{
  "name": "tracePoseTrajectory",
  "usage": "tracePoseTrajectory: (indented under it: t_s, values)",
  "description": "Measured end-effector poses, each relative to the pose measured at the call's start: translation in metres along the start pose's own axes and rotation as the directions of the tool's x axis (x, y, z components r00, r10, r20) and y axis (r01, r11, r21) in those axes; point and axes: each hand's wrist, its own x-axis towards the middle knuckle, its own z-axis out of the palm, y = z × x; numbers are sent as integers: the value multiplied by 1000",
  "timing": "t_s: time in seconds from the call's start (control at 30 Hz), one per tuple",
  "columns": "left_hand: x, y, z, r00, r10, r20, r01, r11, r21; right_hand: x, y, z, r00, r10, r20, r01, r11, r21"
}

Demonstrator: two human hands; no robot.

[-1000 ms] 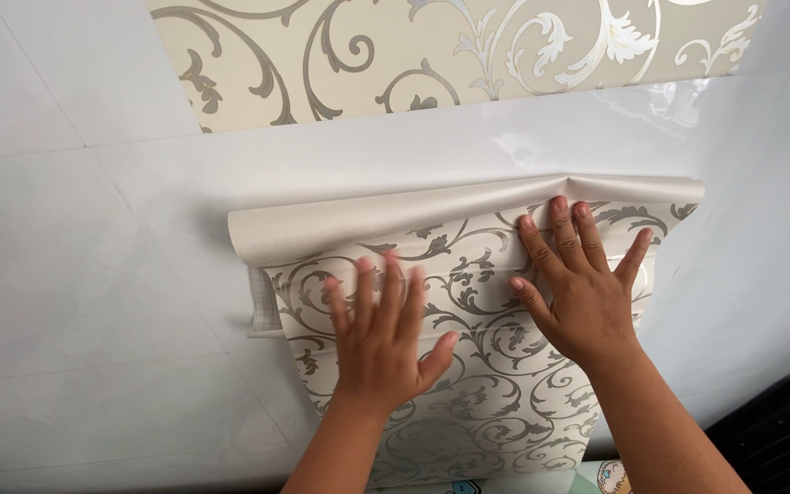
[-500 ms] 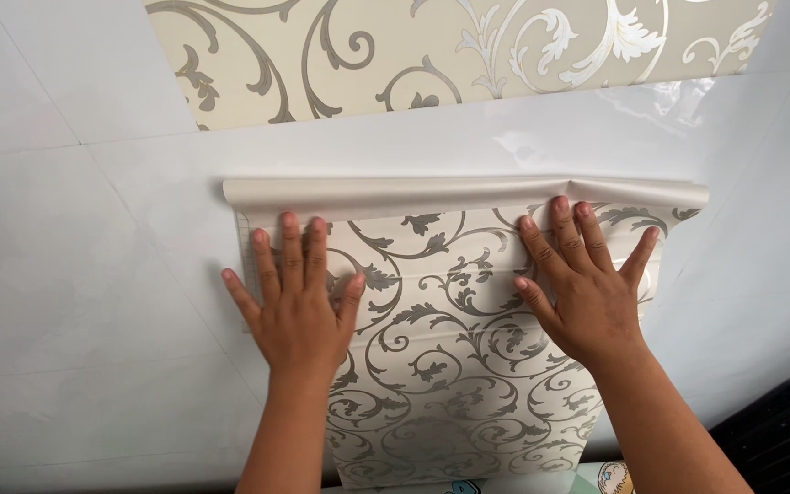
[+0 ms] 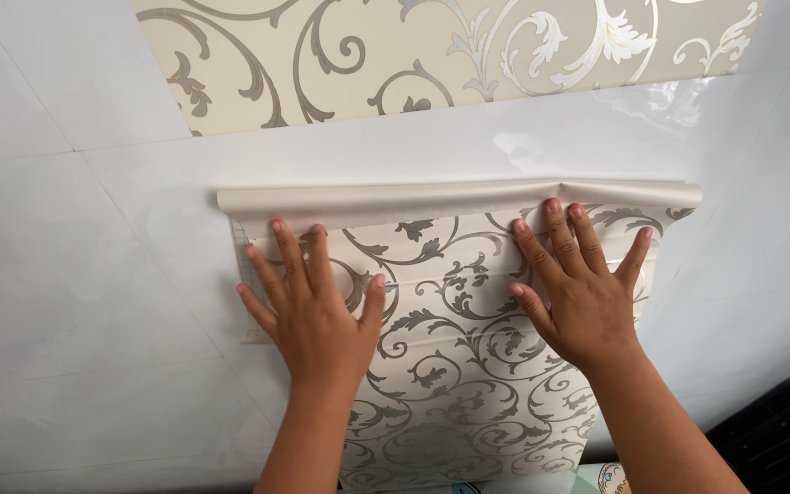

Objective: Applying and smoothing decorative vinyl wrap to a wall surface and rolling up the leftover material.

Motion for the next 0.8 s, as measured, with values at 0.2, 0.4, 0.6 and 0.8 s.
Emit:
tracePoseTrajectory:
  t_s: [0.2, 0.4, 0.6, 0.8]
  values:
    - [0, 3, 10, 995, 95, -5, -94, 993, 72, 1, -12, 7, 996, 39, -79, -42, 999, -34]
    - [6, 3, -5, 990, 85, -116, -86, 996, -10, 18, -10, -25, 838, 534, -117, -520, 844, 128]
    - [10, -3, -6, 986, -61, -158, 40, 991, -130, 12, 32, -24, 740, 652, -163, -553, 729, 404]
    - [17, -10, -24, 941, -93, -325, -14, 950, -311, 9, 32, -26, 673, 737, -66, -623, 613, 486]
